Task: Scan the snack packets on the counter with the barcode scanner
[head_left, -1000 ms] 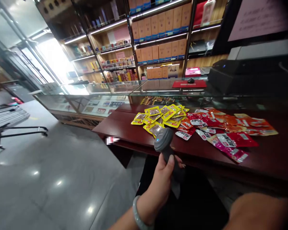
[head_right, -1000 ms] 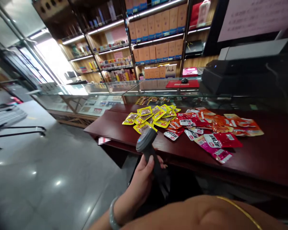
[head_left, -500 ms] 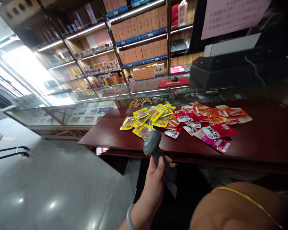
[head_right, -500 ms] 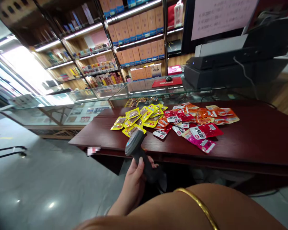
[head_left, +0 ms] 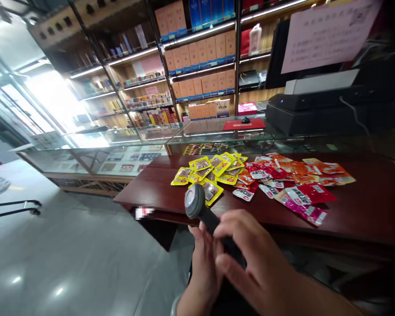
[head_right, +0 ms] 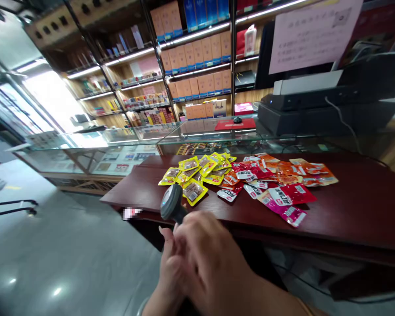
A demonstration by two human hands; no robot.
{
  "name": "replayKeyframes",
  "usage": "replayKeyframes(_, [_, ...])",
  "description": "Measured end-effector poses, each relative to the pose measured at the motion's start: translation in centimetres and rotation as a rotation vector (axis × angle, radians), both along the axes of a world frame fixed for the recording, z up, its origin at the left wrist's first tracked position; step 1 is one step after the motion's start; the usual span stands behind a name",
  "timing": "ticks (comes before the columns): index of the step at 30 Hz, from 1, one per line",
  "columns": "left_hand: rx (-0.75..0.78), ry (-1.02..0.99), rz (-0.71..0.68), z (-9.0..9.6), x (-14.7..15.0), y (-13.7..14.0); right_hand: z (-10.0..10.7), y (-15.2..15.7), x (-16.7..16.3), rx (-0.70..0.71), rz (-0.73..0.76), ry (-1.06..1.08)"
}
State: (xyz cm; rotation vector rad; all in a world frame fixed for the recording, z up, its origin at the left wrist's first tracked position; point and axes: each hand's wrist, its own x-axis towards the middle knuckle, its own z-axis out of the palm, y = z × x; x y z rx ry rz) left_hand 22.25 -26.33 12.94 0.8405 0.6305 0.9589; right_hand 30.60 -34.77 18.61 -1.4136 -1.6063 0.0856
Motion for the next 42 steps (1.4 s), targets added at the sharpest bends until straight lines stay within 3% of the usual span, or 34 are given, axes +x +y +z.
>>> replayKeyframes(4, [-0.015,-0.180,-0.153,0.3,-0.3,-1.2,-2.8,2.4,2.3,-0.129,-0.175,0.025])
replayKeyframes(8, [-0.041,-0.188,-0.309,0.5,-0.3,-1.9,-5.1,3.0,3.1,-0.244,-0.107,0.131])
replayKeyframes(12, [0.039,-0.130,-0.399,1.3,-0.8,-0.3,-3.6,3.7,4.5,-0.328,-0.025,0.201])
replayKeyframes(17, [0.374,0.174,-0.397,3.3,-1.5,3.8,0.0,6.4,7.6,-0.381,0.089,0.252])
replayKeyframes(21, [0.524,0.392,-0.327,4.3,-1.4,10.5,2.3,10.5,9.7,-0.485,0.101,0.351])
replayKeyframes(24, [0.626,0.721,0.054,4.0,-1.2,18.6,3.7,14.3,10.8,-0.422,0.137,0.589])
replayKeyframes(26, [0.754,1.100,0.228,3.5,-1.1,24.1,3.9,16.7,11.3,-0.433,0.246,0.750])
replayKeyframes(28, [0.744,1.488,0.257,2.8,-0.7,28.4,3.4,18.7,11.7,-0.463,0.299,0.799])
replayKeyframes(31, [0.713,1.748,0.180,1.5,0.2,32.1,1.6,20.6,12.3,-0.446,0.249,0.765])
replayKeyframes(34, [0.688,1.643,0.168,-0.2,0.8,33.5,-0.1,21.3,13.2,-0.450,0.245,0.801])
replayKeyframes(39, [0.554,1.054,0.252,-2.7,0.3,33.8,-1.4,21.1,14.4,-0.482,0.273,0.955])
replayKeyframes(42, [0.563,0.895,0.251,-3.1,0.1,33.2,-2.0,20.7,14.2,-0.536,0.331,1.053])
